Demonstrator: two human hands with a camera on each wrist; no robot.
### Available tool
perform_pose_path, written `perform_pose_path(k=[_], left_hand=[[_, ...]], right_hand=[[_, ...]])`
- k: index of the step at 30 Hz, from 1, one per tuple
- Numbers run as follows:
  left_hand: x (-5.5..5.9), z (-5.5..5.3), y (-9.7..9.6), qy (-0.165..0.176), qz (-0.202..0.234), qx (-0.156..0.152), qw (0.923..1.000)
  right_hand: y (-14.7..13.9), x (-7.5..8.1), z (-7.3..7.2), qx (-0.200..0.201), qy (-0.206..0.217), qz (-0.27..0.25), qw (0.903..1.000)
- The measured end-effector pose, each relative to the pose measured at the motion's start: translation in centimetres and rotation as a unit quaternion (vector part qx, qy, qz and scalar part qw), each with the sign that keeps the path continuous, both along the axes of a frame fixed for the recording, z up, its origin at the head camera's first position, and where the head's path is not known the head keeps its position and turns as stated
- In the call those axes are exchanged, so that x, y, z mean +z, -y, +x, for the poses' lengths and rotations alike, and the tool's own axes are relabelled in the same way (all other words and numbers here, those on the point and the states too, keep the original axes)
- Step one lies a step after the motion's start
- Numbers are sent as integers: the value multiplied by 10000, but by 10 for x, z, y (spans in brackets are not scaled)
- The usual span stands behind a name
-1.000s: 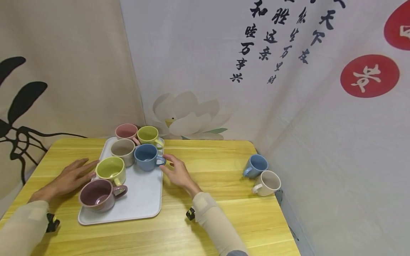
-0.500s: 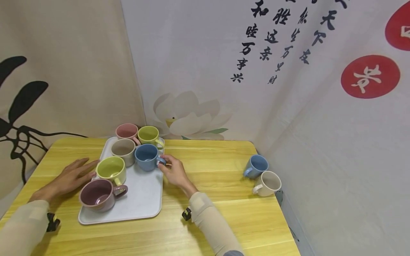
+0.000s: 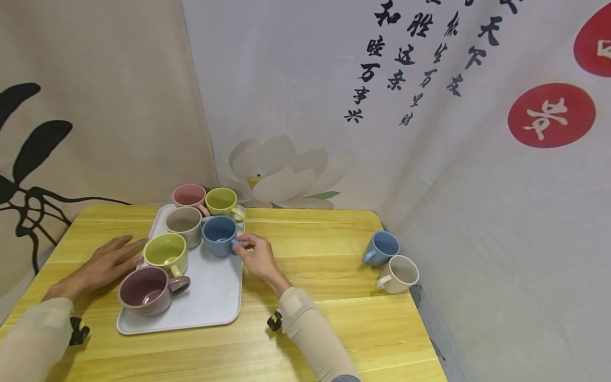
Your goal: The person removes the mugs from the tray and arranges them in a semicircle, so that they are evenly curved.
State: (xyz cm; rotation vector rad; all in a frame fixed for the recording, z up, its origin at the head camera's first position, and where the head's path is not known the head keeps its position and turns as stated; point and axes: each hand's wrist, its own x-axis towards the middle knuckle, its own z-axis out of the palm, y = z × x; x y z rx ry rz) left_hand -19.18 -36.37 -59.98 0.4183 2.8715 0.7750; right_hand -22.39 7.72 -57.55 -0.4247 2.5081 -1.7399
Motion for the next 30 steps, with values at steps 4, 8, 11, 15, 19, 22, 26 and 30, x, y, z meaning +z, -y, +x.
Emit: perform_pose_path(k=[4, 8, 11, 15, 19, 22, 26, 30], left_hand=[[1, 1, -1, -29, 2, 7, 10000], [2, 1, -1, -49, -20, 28, 10000], [2, 1, -1, -47, -24, 35, 10000], [2, 1, -1, -46, -17, 30, 10000], [1, 1, -1, -43, -19, 31, 10000], [0, 1, -1, -61, -2, 18, 10000], [0, 0, -1, -74, -5, 10, 10000], [0, 0, 0, -59, -42, 29, 10000]], right_hand=[[4, 0, 1, -229, 18, -87, 9997], [8, 0, 2, -426, -46, -94, 9990], [10, 2, 3, -547, -57, -101, 9984], [13, 3, 5, -693, -56, -123, 9975], [16, 4, 7, -818, -97, -139, 9965], [17, 3, 9, -883, -137, -153, 9959], [18, 3, 11, -1011, -220, -105, 9946], [18, -1, 14, -1181, -409, 16, 9922]])
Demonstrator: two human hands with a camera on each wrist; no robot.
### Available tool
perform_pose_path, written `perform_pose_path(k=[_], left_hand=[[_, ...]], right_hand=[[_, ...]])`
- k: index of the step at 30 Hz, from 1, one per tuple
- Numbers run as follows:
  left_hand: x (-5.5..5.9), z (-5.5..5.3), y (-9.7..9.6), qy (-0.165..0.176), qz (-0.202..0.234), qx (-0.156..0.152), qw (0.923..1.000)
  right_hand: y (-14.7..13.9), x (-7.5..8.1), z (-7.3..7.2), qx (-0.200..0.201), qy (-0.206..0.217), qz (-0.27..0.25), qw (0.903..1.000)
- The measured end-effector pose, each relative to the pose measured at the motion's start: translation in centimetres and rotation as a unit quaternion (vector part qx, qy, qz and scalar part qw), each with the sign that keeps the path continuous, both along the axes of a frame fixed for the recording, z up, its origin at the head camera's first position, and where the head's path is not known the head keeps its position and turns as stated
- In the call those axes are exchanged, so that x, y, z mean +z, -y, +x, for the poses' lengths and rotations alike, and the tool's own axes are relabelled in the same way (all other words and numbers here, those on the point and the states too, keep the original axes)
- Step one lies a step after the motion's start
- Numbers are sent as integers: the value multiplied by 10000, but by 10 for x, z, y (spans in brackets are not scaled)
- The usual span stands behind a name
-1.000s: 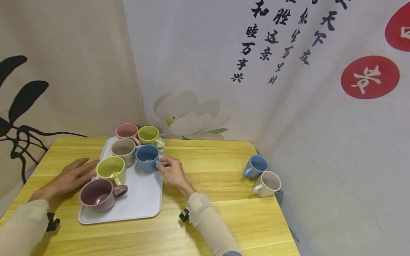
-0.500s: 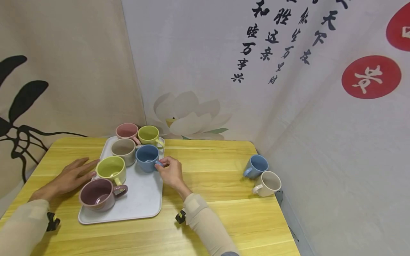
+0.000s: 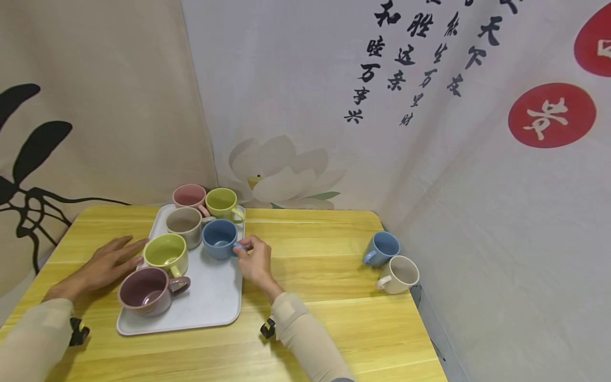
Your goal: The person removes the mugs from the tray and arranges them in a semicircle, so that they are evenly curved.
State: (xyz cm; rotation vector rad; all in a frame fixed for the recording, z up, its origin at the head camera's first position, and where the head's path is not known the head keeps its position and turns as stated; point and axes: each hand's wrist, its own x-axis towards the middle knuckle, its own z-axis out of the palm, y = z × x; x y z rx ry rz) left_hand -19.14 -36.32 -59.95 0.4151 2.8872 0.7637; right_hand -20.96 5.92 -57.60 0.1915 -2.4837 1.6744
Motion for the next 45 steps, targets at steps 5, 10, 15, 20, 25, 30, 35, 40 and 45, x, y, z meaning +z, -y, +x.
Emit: perform_pose_path(k=[5, 10, 15, 20, 25, 30, 35, 40, 45], left_hand=[[-1, 0, 0, 0, -9, -7, 10000], [-2, -1, 0, 38, 21, 6, 10000], [-4, -1, 2, -10, 21, -15, 10000], [-8, 0, 3, -100, 152, 11, 9998], [-8, 0, 3, -163, 152, 12, 9998], [-3, -1, 1, 10, 26, 6, 10000], [-1, 0, -1, 75, 29, 31, 10000], [-1, -1, -1, 60, 13, 22, 10000], [0, 0, -1, 129, 40, 29, 9999]], right_hand=[[-2, -6, 3, -135, -221, 3, 9997], [-4, -4, 5, -299, -239, -228, 9990], [-14, 5, 5, -466, -136, -403, 9980], [-29, 9, 3, -692, -100, -516, 9962], [-48, 8, 0, -1032, -152, -529, 9931], [-71, 6, -4, -1432, -147, -476, 9884], [-93, 5, -8, -1768, -121, -475, 9830], [-112, 6, -9, -2022, -154, -472, 9781], [-128, 4, -13, -2425, -113, -396, 9693]])
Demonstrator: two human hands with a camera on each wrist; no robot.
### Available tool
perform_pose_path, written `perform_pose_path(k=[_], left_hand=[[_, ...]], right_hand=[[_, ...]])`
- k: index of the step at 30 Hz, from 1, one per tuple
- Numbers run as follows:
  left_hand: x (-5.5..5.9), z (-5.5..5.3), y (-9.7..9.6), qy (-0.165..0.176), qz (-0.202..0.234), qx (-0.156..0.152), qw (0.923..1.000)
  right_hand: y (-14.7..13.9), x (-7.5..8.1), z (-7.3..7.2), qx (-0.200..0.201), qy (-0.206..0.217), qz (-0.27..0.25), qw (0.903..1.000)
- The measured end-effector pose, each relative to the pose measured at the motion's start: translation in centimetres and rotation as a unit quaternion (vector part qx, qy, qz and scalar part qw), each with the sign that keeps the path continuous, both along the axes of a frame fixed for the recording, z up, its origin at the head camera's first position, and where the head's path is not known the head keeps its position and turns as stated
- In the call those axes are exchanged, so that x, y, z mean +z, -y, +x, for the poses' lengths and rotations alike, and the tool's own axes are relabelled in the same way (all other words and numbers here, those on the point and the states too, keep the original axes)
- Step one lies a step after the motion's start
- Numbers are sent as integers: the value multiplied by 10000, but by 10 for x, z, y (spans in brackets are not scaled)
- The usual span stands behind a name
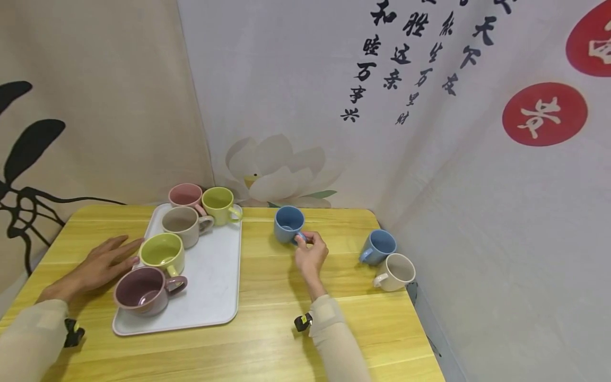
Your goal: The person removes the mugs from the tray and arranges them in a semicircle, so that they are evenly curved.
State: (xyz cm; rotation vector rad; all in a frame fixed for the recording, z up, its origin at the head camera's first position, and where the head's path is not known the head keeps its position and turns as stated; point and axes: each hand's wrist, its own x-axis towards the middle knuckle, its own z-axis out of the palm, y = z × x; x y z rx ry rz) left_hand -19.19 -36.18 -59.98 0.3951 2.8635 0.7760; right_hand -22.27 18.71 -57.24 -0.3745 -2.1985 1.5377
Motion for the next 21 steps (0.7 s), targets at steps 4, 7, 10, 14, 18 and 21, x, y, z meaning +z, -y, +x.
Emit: perform_pose_path(k=[4, 7, 10, 14, 18, 21], left_hand=[[1, 0, 0, 26, 16, -2, 10000], [0, -1, 0, 18, 19, -12, 10000], [-1, -1, 1, -19, 13, -20, 10000], [-2, 0, 2, -141, 4, -40, 9999], [-2, 0, 2, -208, 15, -79, 9998], [-3, -1, 2, -176, 25, -94, 9998]], right_hand=[[-11, -3, -2, -299, 82, 23, 9995], [-20, -5, -3, -461, 76, 70, 9989], [-29, -7, -3, -598, 25, 160, 9981], [-40, -9, -3, -811, 21, 262, 9964], [-50, -10, -3, -982, 36, 226, 9949], [-57, -9, -3, -1088, -5, 139, 9940]])
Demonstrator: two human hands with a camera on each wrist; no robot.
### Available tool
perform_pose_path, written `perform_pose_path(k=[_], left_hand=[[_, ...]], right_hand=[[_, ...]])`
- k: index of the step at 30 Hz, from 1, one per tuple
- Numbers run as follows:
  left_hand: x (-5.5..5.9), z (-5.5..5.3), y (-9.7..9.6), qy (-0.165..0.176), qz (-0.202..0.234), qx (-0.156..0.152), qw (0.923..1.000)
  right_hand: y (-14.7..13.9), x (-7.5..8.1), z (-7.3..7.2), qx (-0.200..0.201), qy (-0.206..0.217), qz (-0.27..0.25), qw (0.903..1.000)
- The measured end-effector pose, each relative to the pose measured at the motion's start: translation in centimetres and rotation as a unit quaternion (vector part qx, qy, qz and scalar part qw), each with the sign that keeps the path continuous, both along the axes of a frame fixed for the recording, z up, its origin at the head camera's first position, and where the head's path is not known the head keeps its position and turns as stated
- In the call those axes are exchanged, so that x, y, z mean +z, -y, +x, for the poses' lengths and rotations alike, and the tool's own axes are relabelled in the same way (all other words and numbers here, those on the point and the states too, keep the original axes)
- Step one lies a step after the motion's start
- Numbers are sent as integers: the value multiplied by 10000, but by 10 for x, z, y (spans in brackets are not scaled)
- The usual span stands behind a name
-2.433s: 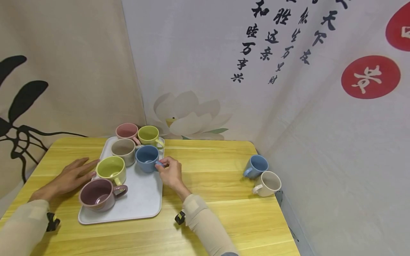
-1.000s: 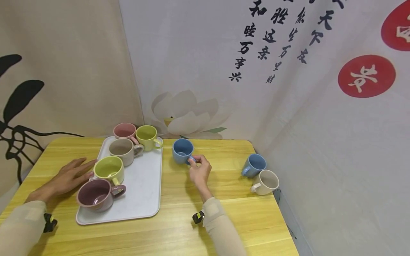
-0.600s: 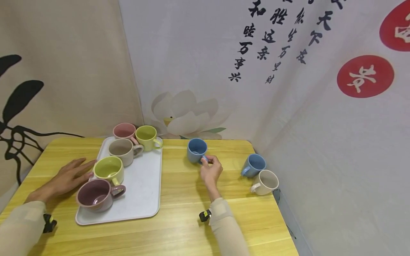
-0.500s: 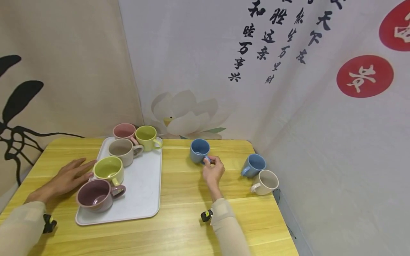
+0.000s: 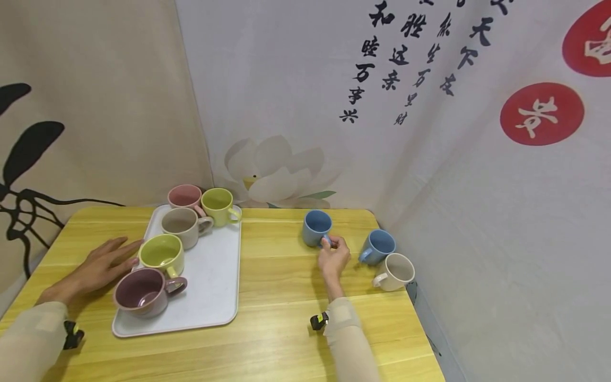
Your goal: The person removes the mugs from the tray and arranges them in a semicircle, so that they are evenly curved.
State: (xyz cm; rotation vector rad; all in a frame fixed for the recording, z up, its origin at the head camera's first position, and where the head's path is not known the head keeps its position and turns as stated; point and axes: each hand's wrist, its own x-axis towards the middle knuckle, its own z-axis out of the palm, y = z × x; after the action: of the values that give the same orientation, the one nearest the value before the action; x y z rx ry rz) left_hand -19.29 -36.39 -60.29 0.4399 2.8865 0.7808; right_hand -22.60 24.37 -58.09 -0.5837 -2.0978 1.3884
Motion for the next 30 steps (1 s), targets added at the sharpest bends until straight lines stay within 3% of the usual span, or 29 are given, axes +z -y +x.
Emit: perform_pose_path(k=[12, 16, 30], left_hand=[[3, 0, -1, -12, -54, -4, 10000], [4, 1, -1, 8, -58, 17, 10000], [1, 3, -2, -52, 9, 78, 10000]], right_hand=[[-18, -5, -3, -647, -2, 144, 9978], [-24, -11, -4, -704, -254, 42, 9972], [-20, -4, -4, -1138, -426, -246, 9923]])
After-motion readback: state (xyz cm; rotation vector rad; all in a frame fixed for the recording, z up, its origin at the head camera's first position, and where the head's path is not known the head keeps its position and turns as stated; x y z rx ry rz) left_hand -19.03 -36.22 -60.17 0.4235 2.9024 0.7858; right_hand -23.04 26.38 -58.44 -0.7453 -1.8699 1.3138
